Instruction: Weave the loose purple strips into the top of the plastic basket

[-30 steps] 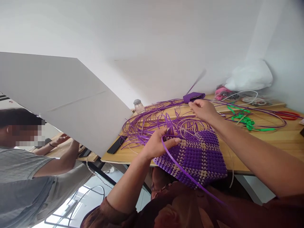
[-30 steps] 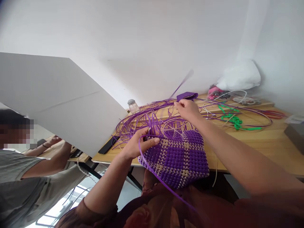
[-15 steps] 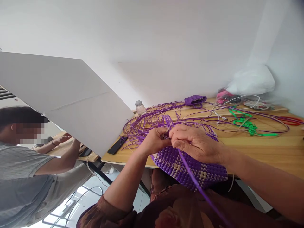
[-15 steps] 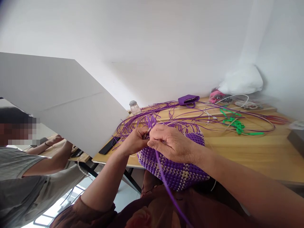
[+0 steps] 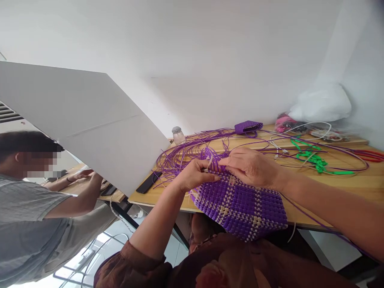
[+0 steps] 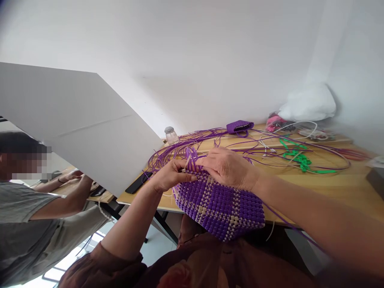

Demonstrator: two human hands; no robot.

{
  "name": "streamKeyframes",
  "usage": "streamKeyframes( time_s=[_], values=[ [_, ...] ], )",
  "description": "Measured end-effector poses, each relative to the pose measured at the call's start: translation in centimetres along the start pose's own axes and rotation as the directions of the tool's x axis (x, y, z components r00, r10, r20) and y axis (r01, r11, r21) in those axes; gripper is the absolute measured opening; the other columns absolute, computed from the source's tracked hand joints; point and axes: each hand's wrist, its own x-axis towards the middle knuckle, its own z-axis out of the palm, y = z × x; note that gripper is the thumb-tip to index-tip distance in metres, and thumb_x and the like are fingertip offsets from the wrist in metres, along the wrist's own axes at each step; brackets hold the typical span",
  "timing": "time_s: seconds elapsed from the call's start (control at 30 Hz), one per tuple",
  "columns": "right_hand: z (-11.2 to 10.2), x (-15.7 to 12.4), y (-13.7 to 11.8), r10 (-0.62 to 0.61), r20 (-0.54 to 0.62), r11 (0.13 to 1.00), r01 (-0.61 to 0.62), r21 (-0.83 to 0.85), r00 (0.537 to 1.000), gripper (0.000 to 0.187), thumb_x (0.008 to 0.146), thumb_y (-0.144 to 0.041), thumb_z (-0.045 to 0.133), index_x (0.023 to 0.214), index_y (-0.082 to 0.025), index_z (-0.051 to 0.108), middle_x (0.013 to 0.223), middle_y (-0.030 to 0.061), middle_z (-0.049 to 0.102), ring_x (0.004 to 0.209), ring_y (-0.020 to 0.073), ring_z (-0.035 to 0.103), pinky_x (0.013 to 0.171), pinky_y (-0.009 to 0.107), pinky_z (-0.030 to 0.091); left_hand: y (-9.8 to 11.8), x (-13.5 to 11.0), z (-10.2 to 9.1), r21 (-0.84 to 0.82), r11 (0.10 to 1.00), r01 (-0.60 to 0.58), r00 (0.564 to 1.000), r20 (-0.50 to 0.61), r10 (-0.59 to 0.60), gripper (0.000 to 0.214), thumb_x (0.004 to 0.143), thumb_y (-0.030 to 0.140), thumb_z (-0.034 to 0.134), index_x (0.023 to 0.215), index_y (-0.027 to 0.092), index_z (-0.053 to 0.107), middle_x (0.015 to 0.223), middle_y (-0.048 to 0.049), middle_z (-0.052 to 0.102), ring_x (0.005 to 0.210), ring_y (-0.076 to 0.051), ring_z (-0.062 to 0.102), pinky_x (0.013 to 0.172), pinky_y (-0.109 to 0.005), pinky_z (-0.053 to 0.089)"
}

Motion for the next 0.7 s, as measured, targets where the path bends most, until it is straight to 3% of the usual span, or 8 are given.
streamKeyframes(
  time_s=[0.1, 0.27, 0.33, 0.43, 0.57, 0.7],
  values=[
    [0.3, 0.0, 0.4, -0.044, -0.057, 0.997, 0.04, -0.065, 0.997, 0.026, 0.095, -0.021, 0.053, 0.111, -0.02, 0.074, 0.089, 0.0086, 0.073, 0.088, 0.0228, 0.064, 0.082, 0.036, 0.046, 0.0, -0.2, 0.6, -0.097, 0.995, 0.013, 1.0, -0.02, -0.015, 0.025, 0.07, 0.023, 0.079, 0.093, 0.015, 0.078, 0.092, -0.0049, 0.076, 0.085, -0.017, 0.066, 0.086, -0.029, 0.049],
    [1.0, -0.1, -0.3, 0.156, -0.172, 0.987, -0.161, -0.016, 0.973, 0.026, 0.095, -0.022, 0.055, 0.114, -0.019, 0.074, 0.097, 0.0074, 0.076, 0.089, 0.0208, 0.067, 0.089, 0.038, 0.045, -0.3, -0.3, 1.3, -0.184, 0.983, 0.023, 1.0, 0.0, -0.024, 0.025, 0.074, 0.025, 0.077, 0.097, 0.014, 0.074, 0.091, -0.0044, 0.074, 0.081, -0.016, 0.065, 0.084, -0.03, 0.05],
    [1.1, -0.1, -0.6, 0.181, -0.225, 0.979, -0.198, -0.055, 0.957, 0.026, 0.094, -0.022, 0.058, 0.114, -0.02, 0.075, 0.095, 0.0075, 0.076, 0.089, 0.0215, 0.066, 0.09, 0.04, 0.044, -0.6, -0.3, 1.4, -0.185, 0.983, 0.007, 1.0, -0.019, -0.011, 0.023, 0.075, 0.025, 0.077, 0.095, 0.015, 0.073, 0.09, -0.0037, 0.073, 0.08, -0.015, 0.064, 0.082, -0.029, 0.049],
    [1.0, 0.1, -0.7, 0.104, -0.233, 0.978, -0.142, -0.155, 0.967, 0.025, 0.094, -0.019, 0.057, 0.109, -0.024, 0.076, 0.091, 0.0071, 0.075, 0.09, 0.0219, 0.064, 0.091, 0.041, 0.041, -0.7, -0.3, 1.5, -0.16, 0.987, -0.01, 0.999, -0.033, 0.005, 0.023, 0.074, 0.027, 0.077, 0.092, 0.014, 0.073, 0.09, -0.0034, 0.071, 0.08, -0.014, 0.062, 0.08, -0.028, 0.049],
    [0.6, 0.1, 0.0, -0.034, -0.132, 0.955, -0.007, -0.298, 0.991, 0.022, 0.095, -0.023, 0.056, 0.104, -0.024, 0.076, 0.084, 0.0063, 0.072, 0.09, 0.0237, 0.06, 0.089, 0.042, 0.041, -0.1, -0.3, 2.0, -0.167, 0.985, 0.035, 0.998, -0.053, -0.044, 0.025, 0.072, 0.032, 0.079, 0.089, 0.014, 0.073, 0.085, -0.0035, 0.071, 0.075, -0.014, 0.062, 0.077, -0.028, 0.049],
    [0.1, 0.1, 0.7, -0.147, -0.111, 0.945, 0.107, -0.31, 0.983, 0.027, 0.096, -0.02, 0.053, 0.112, -0.023, 0.074, 0.1, 0.0075, 0.075, 0.097, 0.0245, 0.06, 0.091, 0.041, 0.046, 0.2, -0.2, 2.8, -0.23, 0.973, 0.022, 0.995, -0.094, -0.045, 0.03, 0.068, 0.034, 0.083, 0.088, 0.014, 0.074, 0.085, -0.0033, 0.072, 0.075, -0.015, 0.063, 0.077, -0.028, 0.05]
  ],
)
